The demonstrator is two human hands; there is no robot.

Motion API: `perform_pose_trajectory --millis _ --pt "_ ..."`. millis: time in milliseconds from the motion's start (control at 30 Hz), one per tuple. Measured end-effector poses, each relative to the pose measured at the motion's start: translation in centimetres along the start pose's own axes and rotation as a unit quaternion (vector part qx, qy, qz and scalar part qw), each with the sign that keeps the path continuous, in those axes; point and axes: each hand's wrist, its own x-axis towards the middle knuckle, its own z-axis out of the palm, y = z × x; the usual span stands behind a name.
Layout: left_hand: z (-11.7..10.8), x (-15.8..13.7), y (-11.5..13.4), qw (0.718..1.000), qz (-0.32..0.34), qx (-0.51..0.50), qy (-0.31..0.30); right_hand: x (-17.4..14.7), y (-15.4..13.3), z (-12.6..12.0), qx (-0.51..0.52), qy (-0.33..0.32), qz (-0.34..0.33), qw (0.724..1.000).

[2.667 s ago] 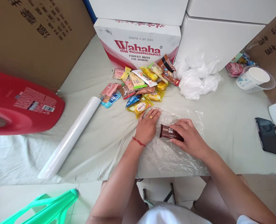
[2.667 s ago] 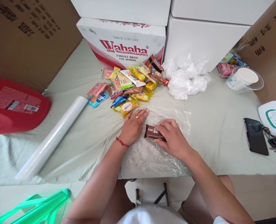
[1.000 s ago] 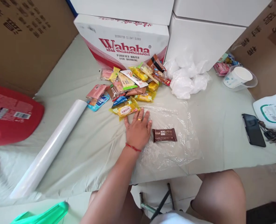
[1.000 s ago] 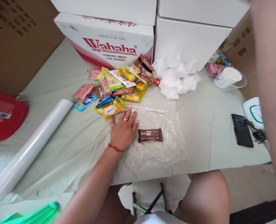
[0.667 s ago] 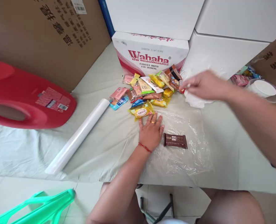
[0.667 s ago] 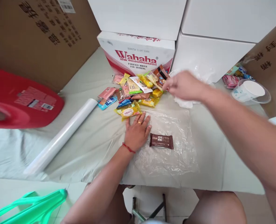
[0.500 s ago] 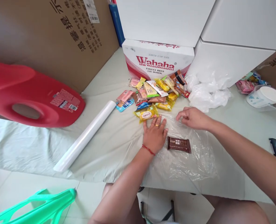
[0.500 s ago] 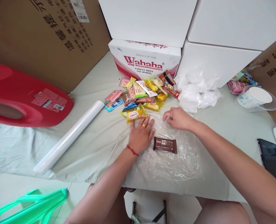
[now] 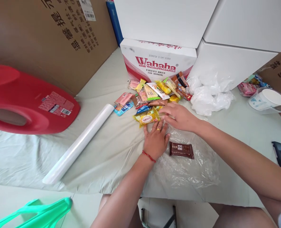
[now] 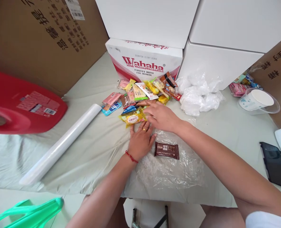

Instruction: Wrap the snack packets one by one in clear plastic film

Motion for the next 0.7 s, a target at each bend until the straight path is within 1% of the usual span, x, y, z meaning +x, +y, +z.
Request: perform_pose_trajectory --millis 67,133,200,267,300,333,467,533,700 --pt "0.0 0.0 0.0 1.000 -0.004 -0.007 -0.002 2.7 -1.1 0.7 -0.042 -0.004 -0.053 0.998" --pt "0.0 0.1 0.0 1.000 -0.002 -0.011 0.000 5.4 -1.8 1.4 -0.075 -0.037 -0.086 0.993" --pt "0.0 0.0 -0.1 1.000 0.002 -0.009 0.007 7.7 -2.0 2.1 -0.103 -0.093 -0.085 0.987" --pt "-0.1 0.0 -0.1 1.000 0.004 -0.005 0.012 8.9 -2.1 2.6 -0.135 -0.149 -0.068 0.977" --pt "-0.1 0.0 -0.1 1.000 0.004 -0.004 0.012 9.2 -2.1 2.8 -0.153 -0.165 -0.062 0.972" --pt "-0.2 0.0 -0.1 1.000 0.002 -0.004 0.009 9.1 -2.2 3.0 -0.170 -0.167 -0.059 0.969" --pt "-0.3 0.0 0.1 1.000 -0.011 -0.006 -0.019 7.1 -3.0 3.6 -0.204 -0.110 -0.057 0.971" --pt "-0.2 0.1 0.1 0.999 -0.021 -0.005 -0.029 6.0 -3.2 3.8 -0.197 -0.105 -0.050 0.973" --pt "-0.1 0.2 0.2 0.999 -0.032 -0.017 -0.033 4.7 -3.3 3.9 -0.158 -0.133 -0.027 0.978"
